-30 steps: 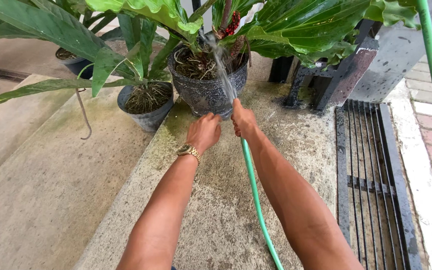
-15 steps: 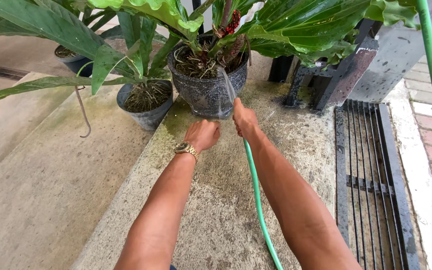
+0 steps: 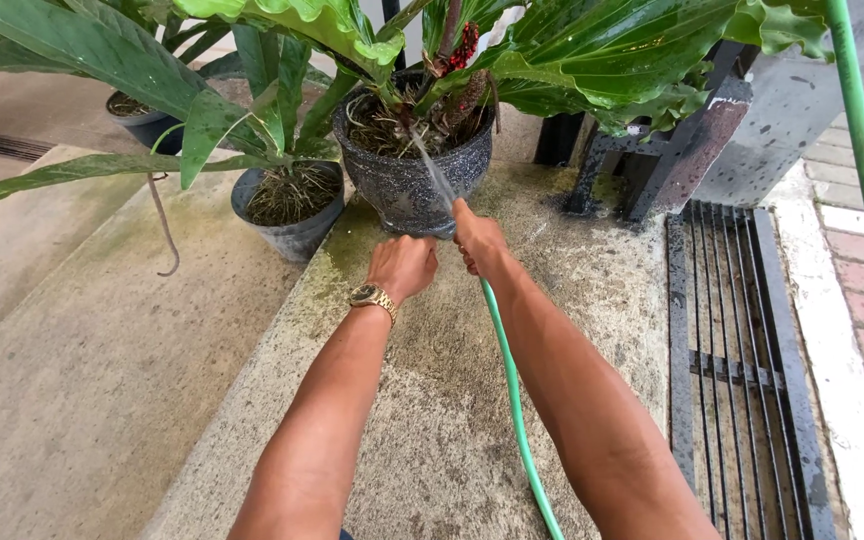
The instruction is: Watering several potted plants located in an entryway area using a garden hose.
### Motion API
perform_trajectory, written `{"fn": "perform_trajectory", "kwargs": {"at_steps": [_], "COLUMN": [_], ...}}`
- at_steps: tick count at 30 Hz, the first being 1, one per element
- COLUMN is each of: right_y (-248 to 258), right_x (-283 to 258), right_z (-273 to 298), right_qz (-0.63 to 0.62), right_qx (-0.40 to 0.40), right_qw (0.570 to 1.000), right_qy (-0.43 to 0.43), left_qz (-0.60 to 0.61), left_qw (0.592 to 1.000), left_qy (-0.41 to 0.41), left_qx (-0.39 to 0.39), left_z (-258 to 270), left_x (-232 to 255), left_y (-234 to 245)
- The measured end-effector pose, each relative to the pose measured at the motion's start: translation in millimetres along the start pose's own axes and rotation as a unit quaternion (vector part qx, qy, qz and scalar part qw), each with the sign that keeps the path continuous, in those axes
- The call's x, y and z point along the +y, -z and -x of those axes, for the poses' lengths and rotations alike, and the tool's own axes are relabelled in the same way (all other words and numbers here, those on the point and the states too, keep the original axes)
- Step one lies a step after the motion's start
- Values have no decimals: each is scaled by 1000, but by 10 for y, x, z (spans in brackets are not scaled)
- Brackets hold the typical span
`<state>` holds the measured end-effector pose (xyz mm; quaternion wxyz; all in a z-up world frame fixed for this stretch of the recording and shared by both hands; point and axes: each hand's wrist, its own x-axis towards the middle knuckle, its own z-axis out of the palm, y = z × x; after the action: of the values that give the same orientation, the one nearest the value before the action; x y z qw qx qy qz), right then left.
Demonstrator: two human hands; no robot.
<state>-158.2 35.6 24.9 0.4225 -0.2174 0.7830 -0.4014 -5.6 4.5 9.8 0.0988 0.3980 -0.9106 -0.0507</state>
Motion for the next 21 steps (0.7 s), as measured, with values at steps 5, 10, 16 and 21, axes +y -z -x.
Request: {"fn": "perform_trajectory", "kwargs": {"at_steps": [5,10,16,21], "right_y": [-15,-19,-52,-50], "right_x": [-35,-6,56,73], "right_z": [51,-18,-110,-201], "right_qz": [-4,-30,-94,-153], "right_qx": [-4,0,8,46], "right_qw": [1000,1000,996,987], "right_qy": [4,9,-3,2], "left_qz": [14,14,7,17], "left_qw": [1000,1000,999,1000], "left_qy": [0,10,-23,6], "left_qx": [1,-15,35,-4], "left_z": [-48,-68,-57,-60], "left_x": [-72,-85,-90,-76], "left_y": [-106,-133,-171,-184]}}
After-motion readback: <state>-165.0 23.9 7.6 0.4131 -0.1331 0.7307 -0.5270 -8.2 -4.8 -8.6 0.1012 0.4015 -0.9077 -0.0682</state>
